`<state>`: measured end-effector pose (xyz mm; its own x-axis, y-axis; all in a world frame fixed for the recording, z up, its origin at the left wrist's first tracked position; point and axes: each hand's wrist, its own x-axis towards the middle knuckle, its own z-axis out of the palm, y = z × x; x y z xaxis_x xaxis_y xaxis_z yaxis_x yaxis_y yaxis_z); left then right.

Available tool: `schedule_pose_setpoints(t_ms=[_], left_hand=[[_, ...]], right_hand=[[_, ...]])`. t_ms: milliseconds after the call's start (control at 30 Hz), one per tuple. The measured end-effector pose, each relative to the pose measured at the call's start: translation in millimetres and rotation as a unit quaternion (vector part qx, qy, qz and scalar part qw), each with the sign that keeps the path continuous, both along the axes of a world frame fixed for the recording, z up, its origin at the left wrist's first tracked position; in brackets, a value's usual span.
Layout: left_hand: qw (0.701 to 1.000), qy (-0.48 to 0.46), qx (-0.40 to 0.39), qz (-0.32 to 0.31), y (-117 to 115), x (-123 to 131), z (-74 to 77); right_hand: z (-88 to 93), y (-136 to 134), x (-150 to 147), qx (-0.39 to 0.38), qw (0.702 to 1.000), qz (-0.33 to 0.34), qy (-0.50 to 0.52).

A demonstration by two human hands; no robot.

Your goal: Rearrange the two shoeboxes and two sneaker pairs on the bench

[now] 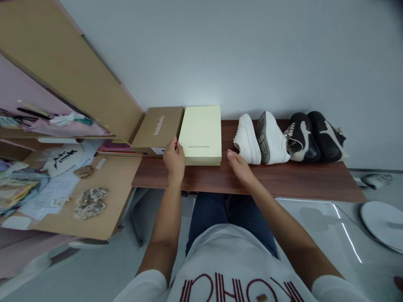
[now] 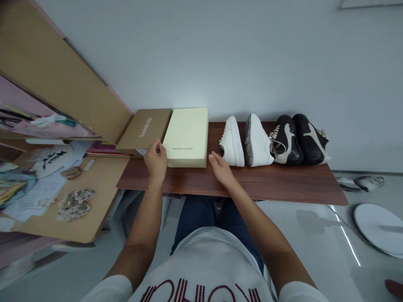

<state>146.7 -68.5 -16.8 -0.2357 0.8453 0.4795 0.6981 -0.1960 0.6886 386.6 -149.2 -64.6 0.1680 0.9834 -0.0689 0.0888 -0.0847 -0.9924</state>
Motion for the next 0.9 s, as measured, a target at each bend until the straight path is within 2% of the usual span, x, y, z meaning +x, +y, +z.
schedule_pose_setpoints(t_ms=[133,267,367,467,600,767,900], left_hand=[[0.996,0.005,0.076,-0.037,-12,24,14.4],[0.984,0.011,0.104,-0.142,-33,75,27.2],[0.97,0.006,0.091,-0.227,-48,115,27.8],[0.959,-0.012,0.063,-0.278,-55,143,18.3],[0.949,-0.03,-0.011,-0.315,-56,166,-5.8],[0.943,-0.038,-0.142,-0.299,-56,180,-35.3],[0.924,-0.093,-0.245,-0.279,-51,185,-46.8]], right_hand=[[19.5,-28,43,0.018,0.995,-0.071,0.066],[41.3,-45,89,0.049,0.986,-0.143,0.074],[48.7,-53,118,0.063,0.978,-0.192,0.052],[47.1,-59,141,0.066,0.973,-0.218,0.04],[36.7,-65,163,0.058,0.971,-0.232,0.021],[21.9,-66,179,0.037,0.972,-0.23,-0.04],[3.7,-60,187,0.017,0.977,-0.184,-0.107]])
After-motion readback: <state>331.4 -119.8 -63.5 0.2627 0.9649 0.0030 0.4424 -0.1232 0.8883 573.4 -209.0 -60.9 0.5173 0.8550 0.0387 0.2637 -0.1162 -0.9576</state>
